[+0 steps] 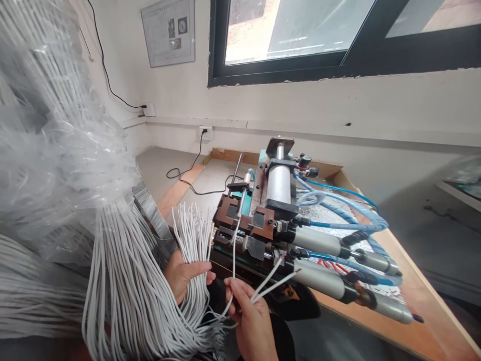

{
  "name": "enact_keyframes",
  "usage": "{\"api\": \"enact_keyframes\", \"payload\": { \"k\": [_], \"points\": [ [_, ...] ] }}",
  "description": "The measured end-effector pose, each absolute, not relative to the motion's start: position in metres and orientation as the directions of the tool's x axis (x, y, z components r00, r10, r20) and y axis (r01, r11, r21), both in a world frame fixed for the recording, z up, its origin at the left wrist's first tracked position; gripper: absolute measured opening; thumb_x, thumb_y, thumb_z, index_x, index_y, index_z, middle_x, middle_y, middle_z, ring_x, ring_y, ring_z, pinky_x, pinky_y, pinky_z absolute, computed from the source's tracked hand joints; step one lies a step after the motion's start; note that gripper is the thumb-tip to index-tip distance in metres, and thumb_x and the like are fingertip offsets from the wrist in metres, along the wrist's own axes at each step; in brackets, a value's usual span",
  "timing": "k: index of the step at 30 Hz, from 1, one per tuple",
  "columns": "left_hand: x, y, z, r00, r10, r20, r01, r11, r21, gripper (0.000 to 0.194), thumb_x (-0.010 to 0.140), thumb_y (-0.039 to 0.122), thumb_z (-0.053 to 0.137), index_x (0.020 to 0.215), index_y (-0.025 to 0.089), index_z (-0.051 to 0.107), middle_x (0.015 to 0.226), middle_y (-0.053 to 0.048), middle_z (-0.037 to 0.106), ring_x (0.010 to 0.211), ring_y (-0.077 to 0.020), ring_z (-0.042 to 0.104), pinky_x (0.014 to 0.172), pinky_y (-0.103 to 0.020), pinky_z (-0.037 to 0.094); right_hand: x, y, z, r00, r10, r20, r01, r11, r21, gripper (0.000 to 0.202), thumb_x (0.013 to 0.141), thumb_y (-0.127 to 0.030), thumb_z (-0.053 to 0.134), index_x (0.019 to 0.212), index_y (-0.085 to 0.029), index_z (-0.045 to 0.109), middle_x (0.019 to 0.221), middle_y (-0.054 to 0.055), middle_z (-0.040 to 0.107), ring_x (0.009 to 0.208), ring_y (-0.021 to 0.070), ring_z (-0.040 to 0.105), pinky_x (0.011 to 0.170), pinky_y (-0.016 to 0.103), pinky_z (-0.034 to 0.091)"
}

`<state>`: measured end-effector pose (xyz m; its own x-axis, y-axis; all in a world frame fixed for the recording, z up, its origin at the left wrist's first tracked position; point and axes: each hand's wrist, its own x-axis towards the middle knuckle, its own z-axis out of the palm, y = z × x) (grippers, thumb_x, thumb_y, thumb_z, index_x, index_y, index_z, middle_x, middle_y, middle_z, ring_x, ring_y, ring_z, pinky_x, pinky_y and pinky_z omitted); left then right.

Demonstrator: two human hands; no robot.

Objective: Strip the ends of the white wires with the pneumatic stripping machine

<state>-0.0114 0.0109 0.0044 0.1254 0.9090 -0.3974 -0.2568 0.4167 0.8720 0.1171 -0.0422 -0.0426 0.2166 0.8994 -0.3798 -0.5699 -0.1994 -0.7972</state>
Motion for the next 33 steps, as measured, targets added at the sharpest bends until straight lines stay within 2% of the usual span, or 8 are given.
{"api": "enact_keyframes", "payload": {
  "k": [6, 10, 12, 16, 19, 23, 28, 33],
  "points": [
    [-0.011, 0.01, 0.007, 0.084, 0.933, -0.349, -0.229, 0.359, 0.905, 0.026, 0.052, 0.019, 0.07, 0.074, 0.015, 0.056, 0.053, 0.004, 0.059, 0.048, -0.0151, 0.061, 0.046, -0.024, 0.048, 0.116, -0.035, -0.058, 0.224, 0.927, -0.3, -0.405, -0.192, -0.894, 0.032, 0.063, -0.046, 0.067, 0.072, -0.015, 0.067, 0.055, -0.001, 0.051, 0.043, 0.0074, 0.035, 0.041, 0.02, 0.025],
    [-0.01, 0.01, 0.008, 0.063, 0.948, -0.313, -0.229, 0.319, 0.92, 0.025, 0.052, 0.018, 0.07, 0.074, 0.014, 0.059, 0.052, 0.003, 0.059, 0.048, -0.014, 0.058, 0.043, -0.023, 0.045, 0.115, -0.037, -0.103, 0.148, 0.971, -0.189, 0.107, -0.205, -0.973, 0.037, 0.074, -0.051, 0.051, 0.06, -0.018, 0.062, 0.05, 0.001, 0.052, 0.048, 0.0144, 0.046, 0.05, 0.027, 0.035],
    [-0.011, 0.01, 0.007, 0.063, 0.955, -0.291, -0.232, 0.297, 0.926, 0.025, 0.051, 0.017, 0.07, 0.074, 0.014, 0.06, 0.056, 0.002, 0.061, 0.05, -0.0135, 0.057, 0.042, -0.022, 0.045, 0.117, -0.039, -0.123, 0.152, 0.969, -0.194, 0.332, -0.234, -0.914, 0.032, 0.065, -0.05, 0.06, 0.054, -0.02, 0.06, 0.052, 0.005, 0.056, 0.056, 0.0221, 0.053, 0.057, 0.034, 0.038],
    [-0.011, 0.011, 0.006, 0.059, 0.944, -0.323, -0.247, 0.328, 0.912, 0.035, 0.05, 0.02, 0.071, 0.084, 0.016, 0.063, 0.068, 0.0, 0.064, 0.059, -0.0147, 0.056, 0.047, -0.025, 0.048, 0.124, -0.035, -0.113, 0.335, 0.94, -0.066, 0.496, -0.235, -0.836, 0.036, 0.053, -0.044, 0.07, 0.077, -0.017, 0.068, 0.088, 0.017, 0.065, 0.092, 0.037, 0.052, 0.076, 0.045, 0.036],
    [-0.007, 0.012, 0.008, 0.108, 0.957, -0.268, -0.292, 0.288, 0.912, 0.035, 0.052, 0.019, 0.071, 0.087, 0.015, 0.064, 0.073, -0.002, 0.065, 0.067, -0.017, 0.058, 0.059, -0.028, 0.049, 0.123, -0.026, -0.071, 0.141, 0.985, 0.097, 0.289, 0.053, -0.956, 0.023, 0.071, -0.04, 0.059, 0.079, -0.021, 0.068, 0.082, 0.009, 0.065, 0.08, 0.0251, 0.056, 0.071, 0.034, 0.04],
    [-0.003, 0.012, 0.012, 0.135, 0.977, -0.165, -0.372, 0.204, 0.905, 0.029, 0.054, 0.014, 0.069, 0.083, 0.013, 0.066, 0.077, -0.002, 0.067, 0.074, -0.0165, 0.059, 0.075, -0.03, 0.046, 0.111, -0.018, -0.033, 0.099, 0.974, 0.203, 0.042, 0.199, -0.979, 0.013, 0.073, -0.033, 0.062, 0.07, -0.022, 0.069, 0.069, 0.003, 0.059, 0.064, 0.0171, 0.052, 0.059, 0.027, 0.039],
    [-0.003, 0.012, 0.013, 0.107, 0.95, -0.293, -0.335, 0.312, 0.889, 0.02, 0.053, 0.022, 0.072, 0.068, 0.012, 0.063, 0.055, -0.001, 0.063, 0.052, -0.014, 0.056, 0.056, -0.028, 0.046, 0.11, -0.018, -0.034, 0.234, 0.972, 0.016, -0.212, 0.067, -0.975, 0.021, 0.074, -0.037, 0.061, 0.065, -0.018, 0.066, 0.06, 0.0, 0.055, 0.056, 0.0136, 0.045, 0.054, 0.026, 0.034],
    [-0.002, 0.013, 0.012, 0.082, 0.927, -0.367, -0.347, 0.371, 0.861, 0.022, 0.051, 0.023, 0.073, 0.065, 0.012, 0.06, 0.052, -0.001, 0.063, 0.052, -0.0155, 0.06, 0.056, -0.029, 0.048, 0.12, -0.018, -0.04, 0.249, 0.964, -0.094, -0.341, -0.003, -0.94, 0.026, 0.072, -0.041, 0.062, 0.067, -0.016, 0.066, 0.056, -0.001, 0.052, 0.049, 0.0102, 0.035, 0.048, 0.024, 0.028]
  ]
}}
